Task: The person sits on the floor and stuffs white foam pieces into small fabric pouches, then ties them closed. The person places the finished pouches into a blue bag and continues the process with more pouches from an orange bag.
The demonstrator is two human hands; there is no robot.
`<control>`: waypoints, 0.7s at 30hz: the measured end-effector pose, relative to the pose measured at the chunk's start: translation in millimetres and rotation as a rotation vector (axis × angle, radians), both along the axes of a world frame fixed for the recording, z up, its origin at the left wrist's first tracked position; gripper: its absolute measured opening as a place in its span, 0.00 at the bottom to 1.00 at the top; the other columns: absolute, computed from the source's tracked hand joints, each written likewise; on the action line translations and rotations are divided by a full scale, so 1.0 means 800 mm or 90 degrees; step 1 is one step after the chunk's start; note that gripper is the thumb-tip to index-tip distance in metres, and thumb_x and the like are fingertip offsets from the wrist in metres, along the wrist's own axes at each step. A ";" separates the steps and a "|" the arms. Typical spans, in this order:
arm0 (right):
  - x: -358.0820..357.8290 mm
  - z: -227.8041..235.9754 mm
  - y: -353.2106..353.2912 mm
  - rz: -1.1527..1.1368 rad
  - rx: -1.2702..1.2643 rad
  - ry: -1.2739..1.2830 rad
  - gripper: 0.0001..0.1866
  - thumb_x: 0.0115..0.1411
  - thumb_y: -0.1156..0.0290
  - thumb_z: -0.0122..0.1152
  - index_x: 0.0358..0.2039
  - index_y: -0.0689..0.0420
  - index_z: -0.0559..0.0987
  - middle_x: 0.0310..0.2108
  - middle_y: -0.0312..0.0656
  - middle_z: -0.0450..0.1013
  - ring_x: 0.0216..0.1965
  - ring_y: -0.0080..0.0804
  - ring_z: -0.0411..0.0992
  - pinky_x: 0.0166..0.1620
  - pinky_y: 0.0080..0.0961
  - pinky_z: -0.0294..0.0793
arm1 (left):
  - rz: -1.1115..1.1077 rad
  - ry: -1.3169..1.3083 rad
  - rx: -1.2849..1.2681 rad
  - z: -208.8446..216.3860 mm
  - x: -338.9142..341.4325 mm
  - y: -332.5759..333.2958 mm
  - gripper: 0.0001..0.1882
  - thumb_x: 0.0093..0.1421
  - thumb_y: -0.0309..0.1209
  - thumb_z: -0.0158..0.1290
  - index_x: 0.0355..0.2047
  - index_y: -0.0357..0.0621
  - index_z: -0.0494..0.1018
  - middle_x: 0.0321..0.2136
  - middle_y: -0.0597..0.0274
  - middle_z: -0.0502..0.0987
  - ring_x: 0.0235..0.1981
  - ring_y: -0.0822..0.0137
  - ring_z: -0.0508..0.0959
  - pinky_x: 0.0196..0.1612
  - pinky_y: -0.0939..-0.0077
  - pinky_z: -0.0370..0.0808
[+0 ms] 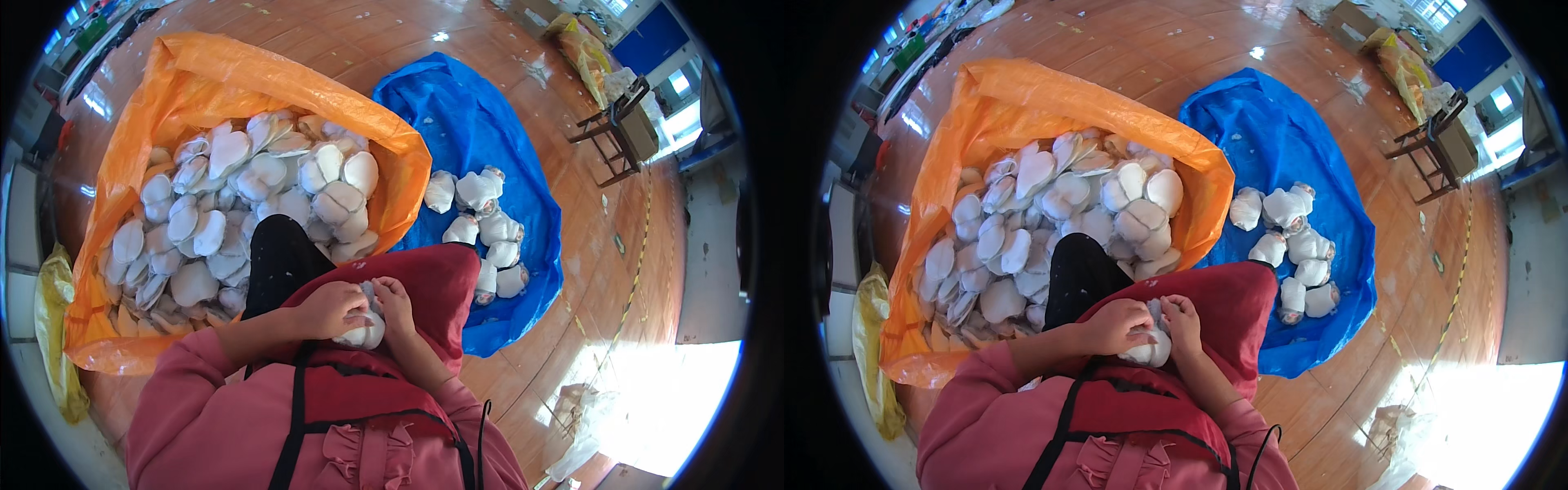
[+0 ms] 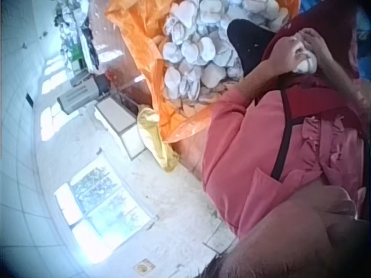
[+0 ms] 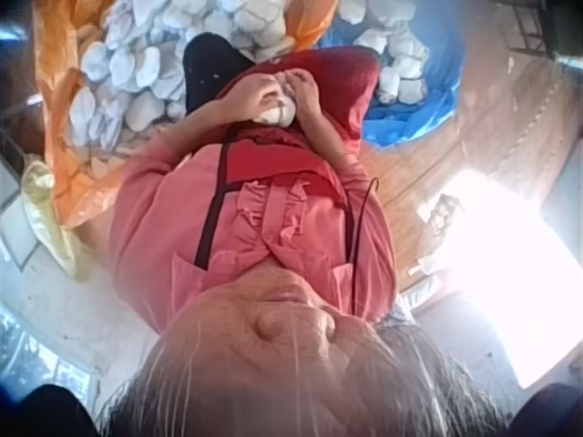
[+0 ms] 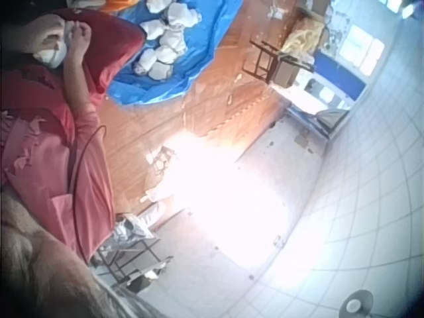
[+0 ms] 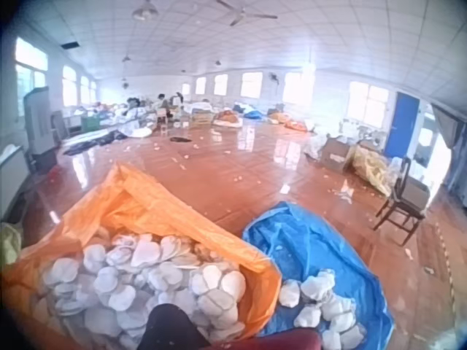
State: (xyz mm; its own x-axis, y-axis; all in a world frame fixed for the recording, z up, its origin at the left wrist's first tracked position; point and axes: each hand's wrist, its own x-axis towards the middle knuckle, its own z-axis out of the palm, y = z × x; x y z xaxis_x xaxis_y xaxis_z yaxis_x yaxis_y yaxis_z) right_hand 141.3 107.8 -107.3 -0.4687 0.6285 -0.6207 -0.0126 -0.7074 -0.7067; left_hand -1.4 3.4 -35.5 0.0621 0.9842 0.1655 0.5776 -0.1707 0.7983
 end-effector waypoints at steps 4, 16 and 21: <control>-0.007 0.012 0.001 0.000 0.093 -0.068 0.07 0.61 0.69 0.65 0.35 0.54 0.76 0.27 0.28 0.71 0.25 0.14 0.66 0.28 0.13 0.65 | 0.149 0.096 -0.129 0.019 0.029 0.014 0.22 0.45 0.40 0.69 0.27 0.41 0.69 0.27 0.55 0.74 0.32 0.52 0.75 0.36 0.59 0.71; 0.020 -0.013 -0.007 -0.003 -0.117 0.065 0.04 0.63 0.72 0.61 0.37 0.53 0.75 0.28 0.30 0.73 0.24 0.13 0.66 0.26 0.11 0.65 | -0.054 0.082 0.069 -0.013 0.025 -0.010 0.11 0.47 0.30 0.64 0.26 0.45 0.71 0.27 0.58 0.72 0.31 0.54 0.74 0.35 0.59 0.71; 0.010 -0.001 0.001 0.020 -0.145 0.059 0.04 0.64 0.70 0.60 0.37 0.52 0.75 0.29 0.29 0.73 0.23 0.13 0.66 0.25 0.11 0.65 | -0.025 0.028 0.127 -0.009 0.018 -0.014 0.09 0.49 0.29 0.63 0.27 0.46 0.72 0.29 0.59 0.73 0.32 0.55 0.75 0.36 0.62 0.72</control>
